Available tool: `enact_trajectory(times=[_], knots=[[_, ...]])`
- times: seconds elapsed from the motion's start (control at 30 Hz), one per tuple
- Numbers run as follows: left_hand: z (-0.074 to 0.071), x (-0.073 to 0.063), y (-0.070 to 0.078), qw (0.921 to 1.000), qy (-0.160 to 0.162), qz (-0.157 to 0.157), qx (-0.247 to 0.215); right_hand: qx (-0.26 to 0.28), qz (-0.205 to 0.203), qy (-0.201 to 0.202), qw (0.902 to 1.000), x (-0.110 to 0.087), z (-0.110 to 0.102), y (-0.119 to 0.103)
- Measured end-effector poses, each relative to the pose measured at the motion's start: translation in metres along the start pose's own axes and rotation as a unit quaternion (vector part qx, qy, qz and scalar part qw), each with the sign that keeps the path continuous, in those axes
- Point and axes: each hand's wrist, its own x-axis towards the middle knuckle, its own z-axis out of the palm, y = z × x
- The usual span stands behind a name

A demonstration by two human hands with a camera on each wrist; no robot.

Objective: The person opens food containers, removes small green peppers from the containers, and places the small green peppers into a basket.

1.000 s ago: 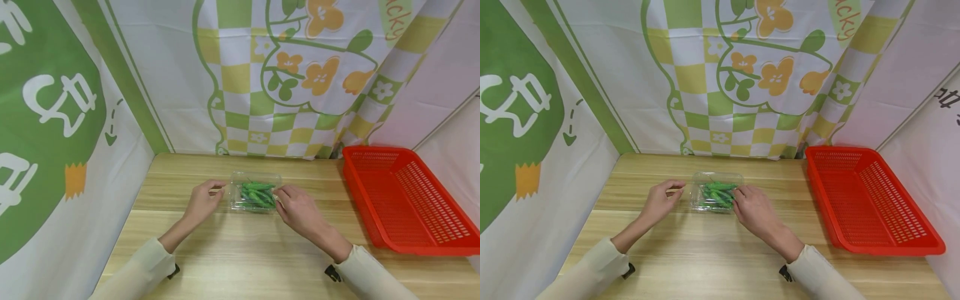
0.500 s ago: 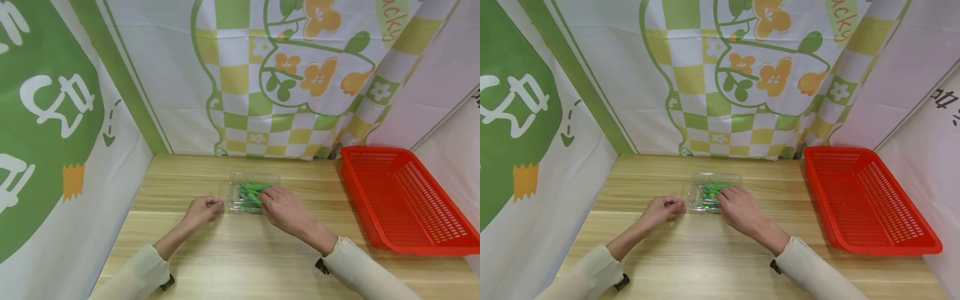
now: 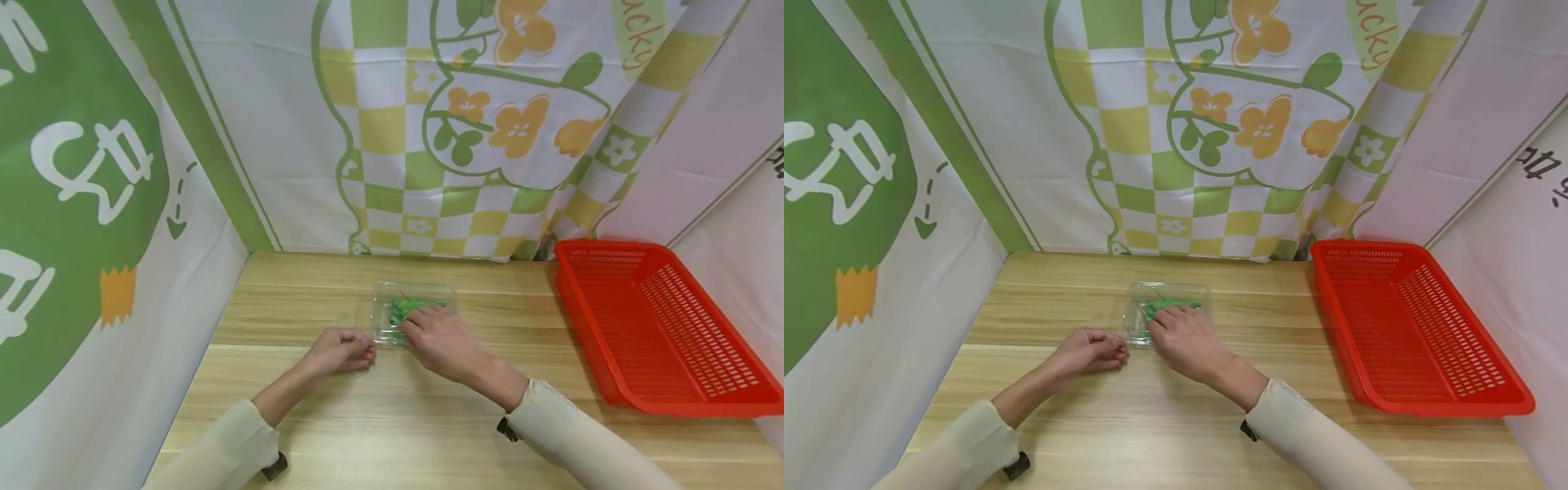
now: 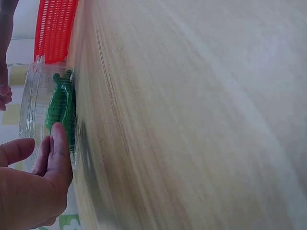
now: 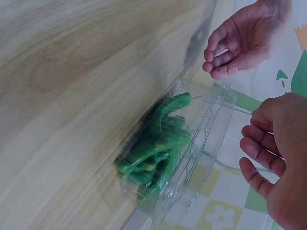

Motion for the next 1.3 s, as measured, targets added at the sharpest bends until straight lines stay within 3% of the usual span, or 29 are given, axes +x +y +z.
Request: enact_trajectory(times=[0.5,1.0,1.3], knots=[[0.001,0.005,-0.002,0.9993,-0.036,-0.006,-0.010,0.013,-0.005,-0.020,0.9997,0.011,0.016,-0.007],[0.003,0.007,0.000,0.9994,-0.028,-0.015,-0.012,0.012,-0.010,-0.050,0.9986,0.018,0.029,-0.015],[0.002,0.010,0.001,0.9994,-0.024,-0.013,-0.019,-0.022,-0.024,-0.038,0.9988,0.024,0.037,-0.020]])
